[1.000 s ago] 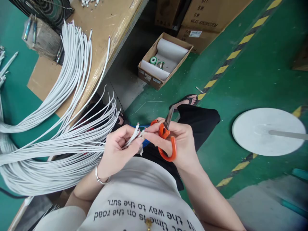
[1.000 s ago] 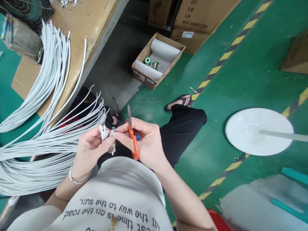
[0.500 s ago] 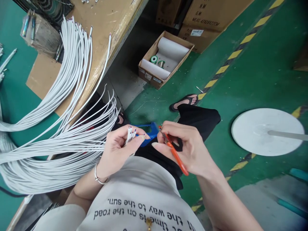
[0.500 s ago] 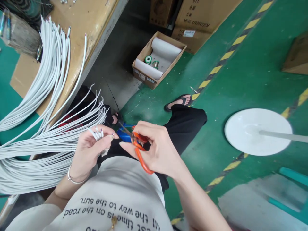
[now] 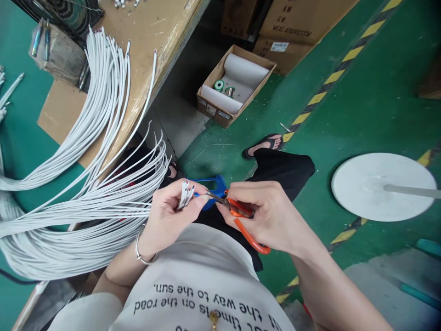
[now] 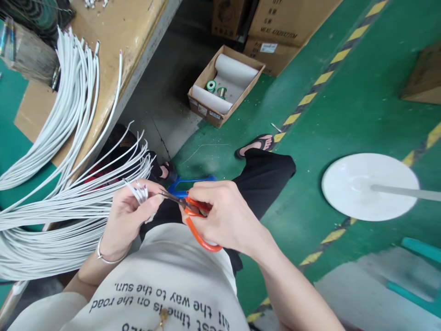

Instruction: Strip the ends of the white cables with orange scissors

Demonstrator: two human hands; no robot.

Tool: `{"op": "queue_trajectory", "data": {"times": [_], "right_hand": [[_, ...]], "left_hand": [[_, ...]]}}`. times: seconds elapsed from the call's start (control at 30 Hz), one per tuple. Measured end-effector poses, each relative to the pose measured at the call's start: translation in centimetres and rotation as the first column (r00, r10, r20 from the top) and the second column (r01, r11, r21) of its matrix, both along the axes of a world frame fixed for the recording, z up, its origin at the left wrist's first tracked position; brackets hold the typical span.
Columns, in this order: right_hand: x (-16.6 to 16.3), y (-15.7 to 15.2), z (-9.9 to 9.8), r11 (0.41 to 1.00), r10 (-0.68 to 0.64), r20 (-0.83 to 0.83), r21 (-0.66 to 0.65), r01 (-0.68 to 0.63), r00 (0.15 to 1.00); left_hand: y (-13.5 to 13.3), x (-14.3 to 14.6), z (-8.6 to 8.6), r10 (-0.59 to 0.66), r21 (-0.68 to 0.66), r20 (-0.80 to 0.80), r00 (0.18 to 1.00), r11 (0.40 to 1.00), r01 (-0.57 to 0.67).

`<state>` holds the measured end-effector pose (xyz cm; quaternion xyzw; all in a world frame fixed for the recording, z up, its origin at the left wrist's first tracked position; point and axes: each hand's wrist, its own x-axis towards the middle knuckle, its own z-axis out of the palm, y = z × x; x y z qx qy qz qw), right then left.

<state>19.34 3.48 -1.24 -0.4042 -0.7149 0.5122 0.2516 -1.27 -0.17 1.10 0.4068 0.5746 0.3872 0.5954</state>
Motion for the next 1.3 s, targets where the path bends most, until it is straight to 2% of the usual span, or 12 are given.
{"op": "queue_trajectory", "data": {"times": [0.23,0.4,0.57,0.73,0.87,1.03,1.17,1.3], "right_hand": [[0.1,0.1,-0.1,1.0,-0.001,0.007,0.008,0.001,1.0],[0.1,0.0,-0.4,0.996,-0.056,0.004,0.075,0.055,0.998],[0.1,0.1,-0.5,0.965,-0.252,-0.055,0.06,0.255,0.966],[1.1,0.2,-0.8,0.907,-0.42,-0.067,-0.004,0.421,0.905],[1.6,0.0,-1.2,0.874,-0.484,-0.101,-0.013,0.485,0.869],[1.2,0.1,-0.8,0.875,-0.484,-0.09,-0.043,0.482,0.87],[0.6,0.0,-0.6,0.881,-0.471,-0.107,-0.103,0.462,0.876],[0.2,-0.2,-0.7,0.912,-0.403,-0.109,-0.126,0.389,0.909]], "left_hand": [[0.1,0.0,-0.1,-0.014,0.02,-0.006,1.0,1.0,0.014],[0.1,0.0,0.3,-0.021,-0.015,-0.009,1.0,1.0,0.021],[0.1,-0.1,0.0,0.023,-0.098,0.09,0.996,0.995,-0.014],[0.3,-0.6,-1.0,0.095,0.084,0.101,0.99,0.991,-0.104],[0.3,-0.7,-1.1,0.104,-0.03,0.161,0.981,0.995,-0.1],[0.2,-0.3,-1.2,0.136,-0.087,0.182,0.974,0.989,-0.122],[0.0,-0.4,-1.2,0.115,-0.122,0.18,0.977,0.988,-0.093],[-0.2,-0.5,-1.1,0.084,-0.151,0.127,0.988,0.986,-0.065]]}}
